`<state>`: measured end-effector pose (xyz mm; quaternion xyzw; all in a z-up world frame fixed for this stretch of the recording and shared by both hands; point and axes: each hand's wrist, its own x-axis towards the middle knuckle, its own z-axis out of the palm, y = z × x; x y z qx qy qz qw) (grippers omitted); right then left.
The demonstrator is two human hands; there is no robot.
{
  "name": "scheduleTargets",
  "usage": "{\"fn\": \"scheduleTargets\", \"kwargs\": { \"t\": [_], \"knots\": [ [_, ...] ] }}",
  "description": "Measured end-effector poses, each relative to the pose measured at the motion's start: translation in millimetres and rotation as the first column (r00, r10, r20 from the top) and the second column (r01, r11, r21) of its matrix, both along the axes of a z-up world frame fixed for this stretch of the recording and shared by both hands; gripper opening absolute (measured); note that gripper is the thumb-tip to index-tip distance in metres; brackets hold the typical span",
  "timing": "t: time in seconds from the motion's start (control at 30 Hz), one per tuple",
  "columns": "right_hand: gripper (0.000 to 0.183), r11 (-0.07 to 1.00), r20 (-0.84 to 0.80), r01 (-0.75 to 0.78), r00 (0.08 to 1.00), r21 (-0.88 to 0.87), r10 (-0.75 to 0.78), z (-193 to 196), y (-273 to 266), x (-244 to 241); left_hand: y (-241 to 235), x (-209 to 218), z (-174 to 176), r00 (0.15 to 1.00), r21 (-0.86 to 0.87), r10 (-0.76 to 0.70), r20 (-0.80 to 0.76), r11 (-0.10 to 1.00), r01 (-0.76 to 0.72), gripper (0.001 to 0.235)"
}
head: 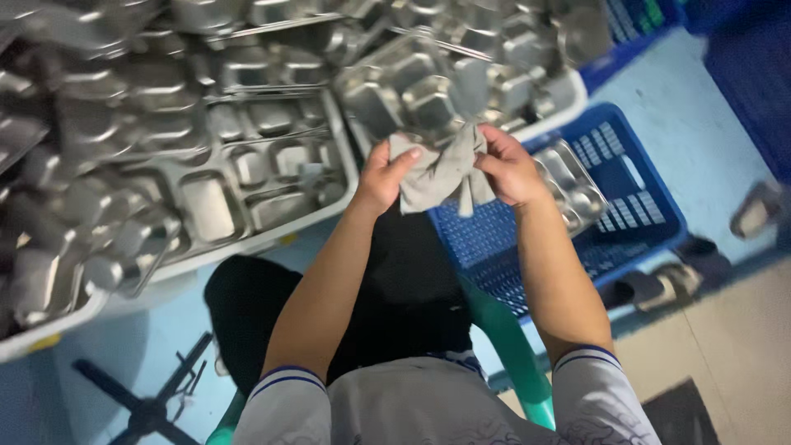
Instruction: The person wipes compartmentalized stainless steel trays with a cloth and places them into a blue basket. The person repeatedly picks trays from a large pile, wipes them, and stacks them in the basket.
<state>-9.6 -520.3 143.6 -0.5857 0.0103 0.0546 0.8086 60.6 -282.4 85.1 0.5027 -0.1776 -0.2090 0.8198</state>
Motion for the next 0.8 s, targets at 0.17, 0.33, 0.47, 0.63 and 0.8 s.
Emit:
{"fn": "scheduleTargets", "kwargs": {
  "t": [0.17,0.33,0.47,0.63,0.8],
  "knots": [
    [0.034,0.978,0.023,-0.057,0.998,-0.199,0.063,-19,72,43,84,1,14,0.923,-0.06,0.285,-0.258,0.949,-0.31,0.031],
    [0.029,0.987,0.065,0.04,0.997,-0.159,-0.03,-56,141,66,136,-7,15,0.823,-0.26,0.245,-0.512,0.869,-0.421,0.04],
    [0.03,0.957,0.183,0.114,0.981,-0.267,-0.066,-81,183,70,161,-7,8,0.653,-0.207,0.296,-0.698,0.789,-0.579,0.043],
    [0.027,0.914,0.341,0.208,0.936,-0.349,-0.083,-95,214,59,177,-8,-4,0.589,-0.105,0.435,-0.681,0.739,-0.666,0.044],
    [0.021,0.966,0.133,0.123,0.987,-0.225,-0.095,-103,233,66,180,-17,0,0.555,0.084,0.655,-0.512,0.682,-0.727,0.049]
  ]
}}
